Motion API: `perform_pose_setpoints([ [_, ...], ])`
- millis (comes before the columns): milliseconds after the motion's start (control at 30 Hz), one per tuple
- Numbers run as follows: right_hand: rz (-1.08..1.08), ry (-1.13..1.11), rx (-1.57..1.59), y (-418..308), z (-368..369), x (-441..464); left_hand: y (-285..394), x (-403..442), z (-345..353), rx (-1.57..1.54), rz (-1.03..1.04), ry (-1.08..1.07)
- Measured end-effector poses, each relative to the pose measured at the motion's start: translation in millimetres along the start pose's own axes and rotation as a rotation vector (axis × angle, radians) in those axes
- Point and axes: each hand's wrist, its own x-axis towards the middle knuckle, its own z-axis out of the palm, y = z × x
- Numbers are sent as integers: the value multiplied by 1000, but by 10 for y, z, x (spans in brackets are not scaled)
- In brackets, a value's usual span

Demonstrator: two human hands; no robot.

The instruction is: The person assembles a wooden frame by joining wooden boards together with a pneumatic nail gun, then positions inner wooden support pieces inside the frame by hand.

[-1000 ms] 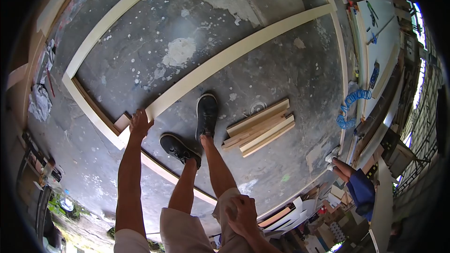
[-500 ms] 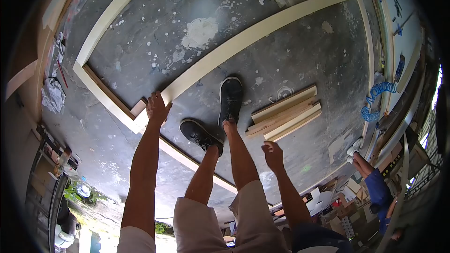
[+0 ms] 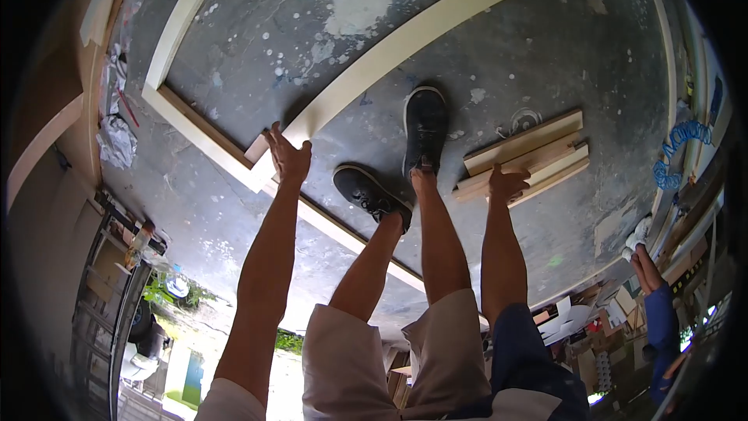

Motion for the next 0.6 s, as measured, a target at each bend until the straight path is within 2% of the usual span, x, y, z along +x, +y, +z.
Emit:
perform_pose_setpoints([
  [67, -126, -28, -28, 227, 143, 177, -51, -50, -50, -81, -57, 118],
  [133, -140, 4, -95, 374, 149, 346, -54, -233, -159, -139, -144, 248],
  [200, 45, -156, 24, 763, 389, 854, -327, -432, -89, -130, -296, 325],
  [267, 161, -169, 102, 634, -40, 640, -535, -630, -89, -78, -420, 271],
  [333, 188, -109, 126, 876, 45, 861, -780, -784, -71, -82, -418, 200],
  [400, 204, -43, 150, 999, 16, 997, -988, -813, -36, -75, -351, 214],
  [467, 174, 99, 200, 1124, -71, 1011, -996, -665, -171, 5, -110, 184],
  [533, 113, 180, 177, 1228, -228, 1018, -882, -447, -303, 92, -19, 79],
  [567, 20, 166, 53, 1176, -338, 924, -816, -372, -380, 82, -31, 82],
  [600, -169, 103, -276, 957, -542, 686, -746, -300, -448, 244, 36, -78],
])
